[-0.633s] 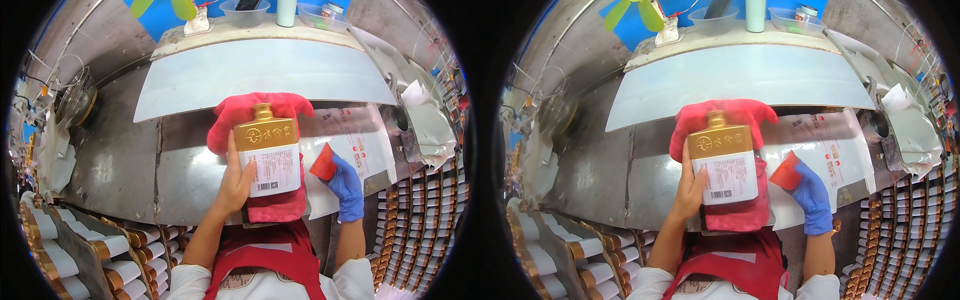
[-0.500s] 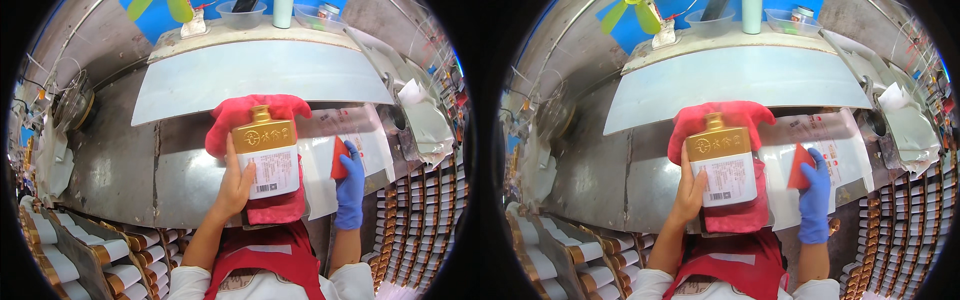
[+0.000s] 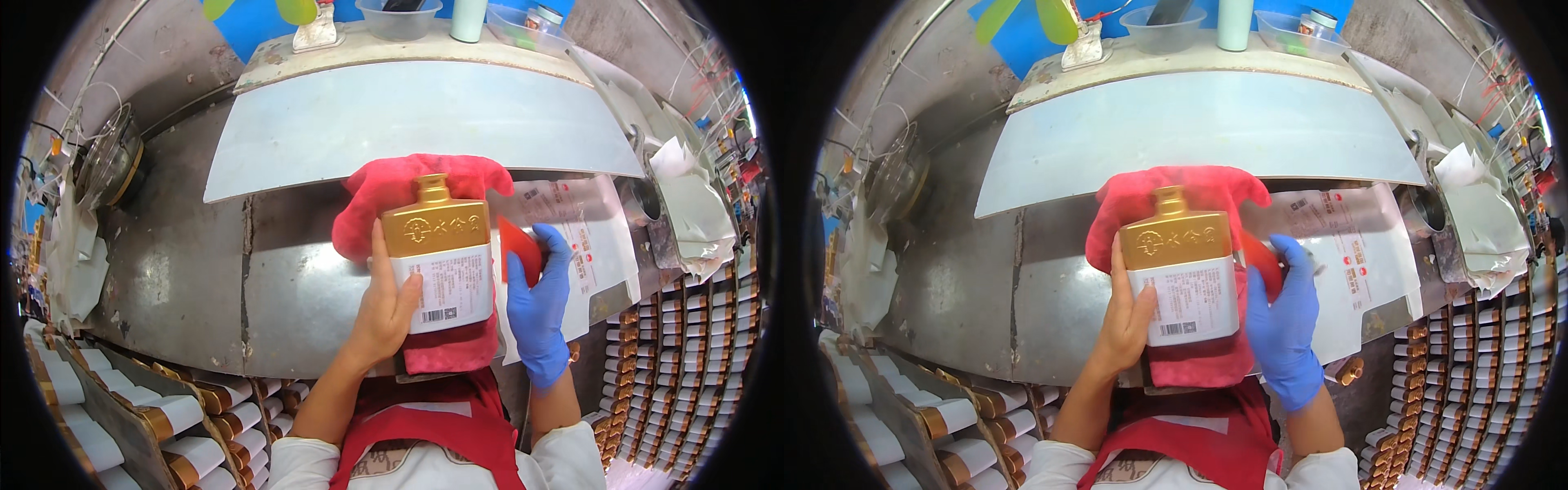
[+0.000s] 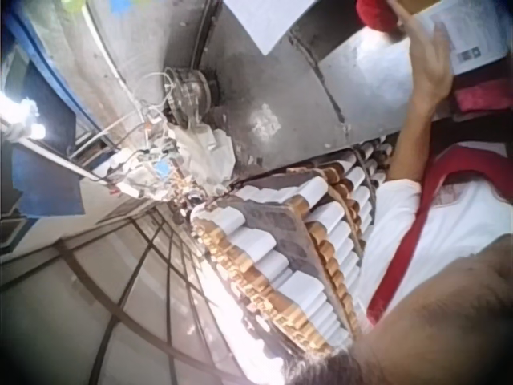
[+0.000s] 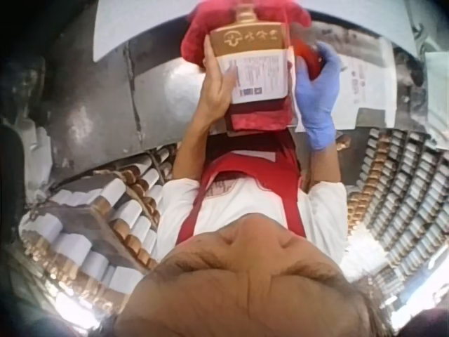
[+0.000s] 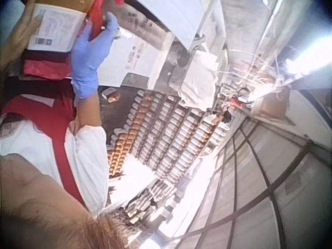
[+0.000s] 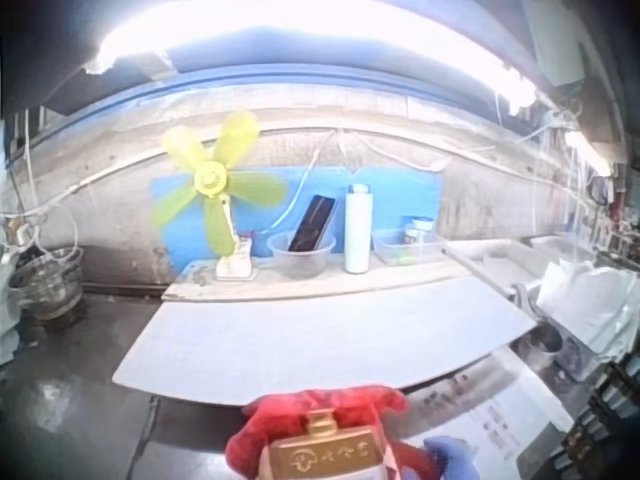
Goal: The person applies a white label to a gold and white bottle, smoothing it with a red tool. They then apply a red circular sticker to the bottle's neck and wipe the surface with a red cloth. The process is repeated for multiple bottles in a production setting.
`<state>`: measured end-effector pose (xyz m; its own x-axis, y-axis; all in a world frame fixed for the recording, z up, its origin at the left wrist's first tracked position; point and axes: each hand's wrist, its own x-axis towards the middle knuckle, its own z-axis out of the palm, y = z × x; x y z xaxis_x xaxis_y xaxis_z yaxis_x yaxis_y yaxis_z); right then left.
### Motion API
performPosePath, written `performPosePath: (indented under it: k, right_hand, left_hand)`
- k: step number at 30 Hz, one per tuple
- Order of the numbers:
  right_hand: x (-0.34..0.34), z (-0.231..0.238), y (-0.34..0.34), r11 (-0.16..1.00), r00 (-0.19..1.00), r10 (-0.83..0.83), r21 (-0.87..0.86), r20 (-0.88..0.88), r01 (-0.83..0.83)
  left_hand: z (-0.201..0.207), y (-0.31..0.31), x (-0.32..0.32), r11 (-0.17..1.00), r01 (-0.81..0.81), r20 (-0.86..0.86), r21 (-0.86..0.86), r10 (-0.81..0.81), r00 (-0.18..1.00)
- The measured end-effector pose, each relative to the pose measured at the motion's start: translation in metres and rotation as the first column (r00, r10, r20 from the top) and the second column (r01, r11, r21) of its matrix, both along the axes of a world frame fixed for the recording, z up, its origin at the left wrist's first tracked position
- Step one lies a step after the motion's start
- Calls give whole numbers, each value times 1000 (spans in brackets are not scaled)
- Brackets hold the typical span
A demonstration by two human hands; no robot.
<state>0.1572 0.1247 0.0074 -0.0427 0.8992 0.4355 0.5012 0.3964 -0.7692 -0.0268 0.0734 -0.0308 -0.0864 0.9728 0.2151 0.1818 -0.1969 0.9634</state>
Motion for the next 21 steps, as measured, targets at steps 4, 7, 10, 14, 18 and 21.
performPosePath:
  k: [4, 7, 10, 14, 18, 21]
  right_hand:
    - [-7, 16, 12, 887, 918, 374, 237, 133, -396]
    - [6, 5, -13, 705, 712, 597, 181, 369, -686]
    - [19, 6, -33, 666, 630, 690, 29, 357, -746]
    - [-19, 33, 19, 760, 791, 486, 267, 372, -593]
    - [-16, 13, -1, 593, 567, 644, 134, 513, -794]
    - [1, -2, -33, 638, 577, 707, -18, 409, -770]
  left_hand:
    - [7, -2, -1, 998, 46, 116, -39, -41, 992]
    - [1, 0, -6, 997, 77, 188, -22, -72, 979]
    - [-3, -1, -8, 996, 88, 237, -8, -84, 968]
    - [-7, -3, -16, 996, 82, 259, -35, -70, 963]
    - [-9, -11, -28, 977, 139, 593, -164, -15, 805]
    - [-10, -22, -37, 969, 156, 552, -191, -25, 834]
